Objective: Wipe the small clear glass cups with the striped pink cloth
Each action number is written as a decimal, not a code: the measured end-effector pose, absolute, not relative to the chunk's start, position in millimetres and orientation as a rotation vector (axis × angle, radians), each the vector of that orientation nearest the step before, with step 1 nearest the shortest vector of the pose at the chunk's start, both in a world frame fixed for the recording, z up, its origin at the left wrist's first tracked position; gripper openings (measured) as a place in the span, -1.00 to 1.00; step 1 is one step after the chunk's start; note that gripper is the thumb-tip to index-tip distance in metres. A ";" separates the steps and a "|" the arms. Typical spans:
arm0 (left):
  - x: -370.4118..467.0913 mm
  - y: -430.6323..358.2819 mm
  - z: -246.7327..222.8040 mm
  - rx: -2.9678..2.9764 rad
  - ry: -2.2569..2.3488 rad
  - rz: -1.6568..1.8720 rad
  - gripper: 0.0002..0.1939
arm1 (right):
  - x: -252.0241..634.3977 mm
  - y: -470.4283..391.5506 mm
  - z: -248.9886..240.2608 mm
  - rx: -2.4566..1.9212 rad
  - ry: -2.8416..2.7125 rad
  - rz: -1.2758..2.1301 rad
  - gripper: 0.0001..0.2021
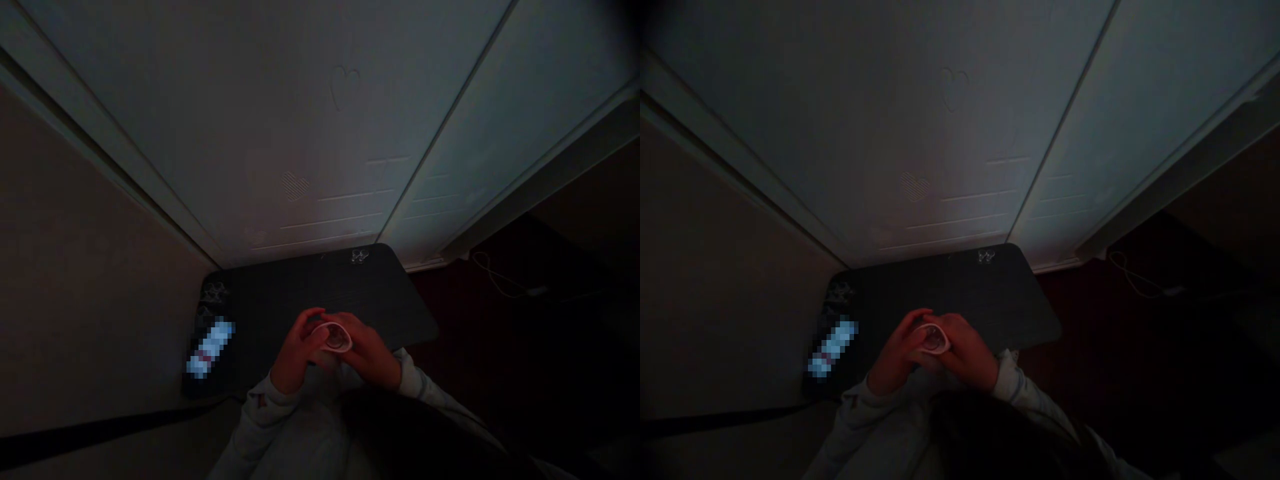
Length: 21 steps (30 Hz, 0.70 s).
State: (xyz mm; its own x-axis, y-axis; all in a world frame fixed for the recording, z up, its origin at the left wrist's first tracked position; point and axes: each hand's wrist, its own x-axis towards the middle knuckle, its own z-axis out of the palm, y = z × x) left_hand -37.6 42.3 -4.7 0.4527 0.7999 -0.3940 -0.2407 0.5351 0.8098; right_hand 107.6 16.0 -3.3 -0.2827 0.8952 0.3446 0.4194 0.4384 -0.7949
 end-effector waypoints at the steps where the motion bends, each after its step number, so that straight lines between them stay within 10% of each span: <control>1: -37.7 42.2 -4.9 0.748 0.869 0.724 -0.54 | 108.2 15.6 -4.0 -1.121 -1.872 0.749 -0.68; 21: -42.4 44.8 -13.9 0.699 0.821 0.768 -0.54 | 117.4 14.0 -0.8 -1.090 -1.793 0.954 -0.71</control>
